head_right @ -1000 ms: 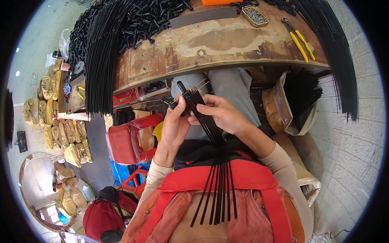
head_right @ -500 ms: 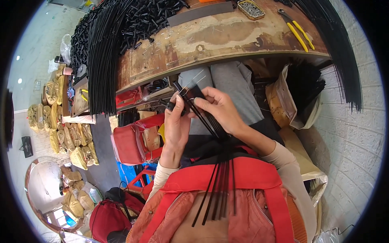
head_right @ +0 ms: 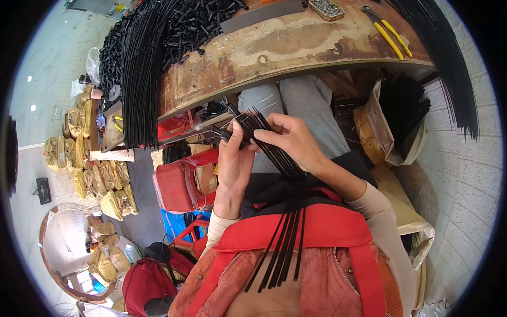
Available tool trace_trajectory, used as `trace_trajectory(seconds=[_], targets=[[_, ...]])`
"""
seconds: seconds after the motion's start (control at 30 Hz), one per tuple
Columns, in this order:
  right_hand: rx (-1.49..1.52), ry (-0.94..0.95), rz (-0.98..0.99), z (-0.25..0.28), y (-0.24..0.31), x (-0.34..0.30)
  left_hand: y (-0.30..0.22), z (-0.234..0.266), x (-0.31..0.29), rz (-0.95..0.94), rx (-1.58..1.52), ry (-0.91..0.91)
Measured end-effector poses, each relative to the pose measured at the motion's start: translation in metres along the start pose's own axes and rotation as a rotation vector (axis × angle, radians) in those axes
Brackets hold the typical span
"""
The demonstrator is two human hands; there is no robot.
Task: Attaching plastic components to bundles of rods and trimming the ends using pliers.
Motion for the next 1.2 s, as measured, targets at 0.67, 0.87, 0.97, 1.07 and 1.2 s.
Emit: trace_trajectory(seconds=[0.67,0.87,0.97,1.07,1.2], targets=[[0.252,0.077,-0.132,-0.008,-0.006,0.003,0.001,0.012,0.006,0.022,-0.037,0.040],[0.176,0.136,-0.112,-0.009,-0.011,0.006,0.002,0.010,0.007,0.003,-0.012,0.098],[0.098,0.141,-0.022,-0.008,-0.008,0.007,0.003,-0.002,0.007,0.045,-0.103,0.148],[0.072,0.141,0.016,-0.011,0.003,0.008,-0.011,-0.006,0.011,0.011,-0.049,0.094],[0.077,0.198,-0.044,-0.012,-0.002,0.007,-0.071,-0.024,0.032,-0.215,0.226,0.166]])
Point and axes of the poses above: each hand's wrist, its own x-axis towards the middle knuckle, its own z-axis out of the back of the hand, y = z × x, the point moved 8 cm from there along x, towards the middle knuckle, and after that the axes turned 3 degrees about z, right-handed, at the moved point
